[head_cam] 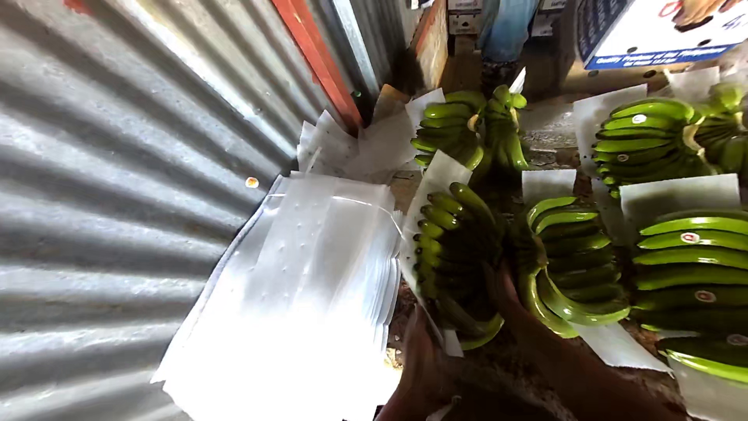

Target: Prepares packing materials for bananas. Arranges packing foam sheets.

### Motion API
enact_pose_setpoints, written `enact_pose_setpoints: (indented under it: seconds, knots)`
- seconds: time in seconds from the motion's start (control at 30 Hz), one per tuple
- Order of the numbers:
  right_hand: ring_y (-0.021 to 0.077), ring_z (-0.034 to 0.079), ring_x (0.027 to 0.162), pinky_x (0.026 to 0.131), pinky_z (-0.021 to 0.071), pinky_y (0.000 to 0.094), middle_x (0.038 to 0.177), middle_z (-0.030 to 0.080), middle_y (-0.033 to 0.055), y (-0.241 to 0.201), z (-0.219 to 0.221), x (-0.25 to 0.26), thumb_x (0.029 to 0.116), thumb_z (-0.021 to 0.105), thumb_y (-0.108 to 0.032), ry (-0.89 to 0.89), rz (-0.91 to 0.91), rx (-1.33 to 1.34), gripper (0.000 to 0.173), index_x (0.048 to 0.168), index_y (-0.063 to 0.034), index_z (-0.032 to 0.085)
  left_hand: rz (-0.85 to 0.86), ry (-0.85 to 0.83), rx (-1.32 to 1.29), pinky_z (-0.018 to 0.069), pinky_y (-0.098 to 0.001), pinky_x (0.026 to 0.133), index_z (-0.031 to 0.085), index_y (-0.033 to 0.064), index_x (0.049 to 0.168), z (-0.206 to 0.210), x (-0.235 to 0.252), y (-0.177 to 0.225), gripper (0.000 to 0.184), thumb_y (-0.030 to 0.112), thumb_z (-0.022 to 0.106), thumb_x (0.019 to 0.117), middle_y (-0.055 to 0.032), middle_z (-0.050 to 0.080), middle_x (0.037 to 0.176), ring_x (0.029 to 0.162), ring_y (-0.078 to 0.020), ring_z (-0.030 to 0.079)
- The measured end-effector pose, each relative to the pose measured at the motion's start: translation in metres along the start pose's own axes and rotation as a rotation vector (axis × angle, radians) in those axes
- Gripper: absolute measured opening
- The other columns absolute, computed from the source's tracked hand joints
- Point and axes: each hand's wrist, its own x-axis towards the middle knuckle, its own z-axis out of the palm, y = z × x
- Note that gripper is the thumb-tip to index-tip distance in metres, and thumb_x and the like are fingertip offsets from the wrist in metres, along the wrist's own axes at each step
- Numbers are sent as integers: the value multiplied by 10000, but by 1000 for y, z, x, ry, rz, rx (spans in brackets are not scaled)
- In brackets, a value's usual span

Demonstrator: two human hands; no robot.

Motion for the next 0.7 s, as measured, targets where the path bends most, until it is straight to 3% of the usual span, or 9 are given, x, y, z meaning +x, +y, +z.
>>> enact_pose_setpoints:
  seconds: [0.07,0.13,0.17,0.2,0.27,0.33,0.4,0.5,0.7]
  knots:
    - [393,377,1481,1215,334,490,1602,332,301,0,-5,-24,996,643,-190,20,-275,-45,763,1584,73,234,505,-32,300,431,-364,1116,326,-83,1520,-21,-7,29,554,128,472,1029,-230,386,1568,1413,-216,442]
    - [473,433,1423,1156,387,584,1536,425,325,4,-14,-33,871,718,-152,229,-690,-167,695,1476,76,466,972,16,659,472,-400,1045,433,-135,1417,-7,8,70,556,184,547,977,-326,522,1372,1270,-312,547]
    - [504,464,1385,1128,390,641,1488,490,314,0,-23,-27,837,735,-169,340,-808,-260,644,1420,37,554,1039,-2,867,524,-436,978,509,-81,1410,14,17,88,539,234,575,977,-277,633,1232,1138,-313,636]
    - [514,457,1384,1132,359,672,1478,509,296,-6,-33,-19,831,751,-176,396,-807,-348,619,1403,-6,589,963,-80,1113,552,-485,924,514,2,1465,42,25,102,563,294,598,991,-218,701,1139,1044,-318,691]
    - [493,338,1470,1184,242,678,1583,404,250,-18,-52,1,848,770,-164,346,-553,-490,722,1514,-91,500,533,-348,1591,524,-568,937,137,165,1655,112,46,110,803,449,546,1025,-178,712,1166,1079,-355,692]
    - [457,311,1489,1158,290,655,1636,331,203,-14,-61,25,869,744,-150,291,-260,-556,821,1598,-155,367,344,-492,1790,521,-593,926,-74,172,1649,163,71,81,973,411,591,980,-206,698,1190,1100,-394,679]
    - [446,410,1425,1086,407,635,1574,401,218,-12,-68,34,871,747,-189,287,-77,-499,852,1607,-151,320,351,-499,1857,529,-569,911,-69,150,1648,187,84,53,987,296,629,966,-222,695,1176,1094,-403,677]
    - [391,546,1326,1068,474,562,1473,519,220,-8,-85,27,898,734,-222,261,2,-421,678,1504,-81,463,330,-506,1835,538,-561,912,-59,151,1649,186,85,45,928,188,587,985,-215,697,1183,1103,-399,681]
    - [387,581,1280,1083,463,535,1391,587,232,-19,-111,11,929,714,-135,283,-24,-357,485,1388,-29,599,374,-514,1700,495,-641,949,52,232,1662,122,114,119,934,290,655,950,-230,669,1251,1137,-434,652]
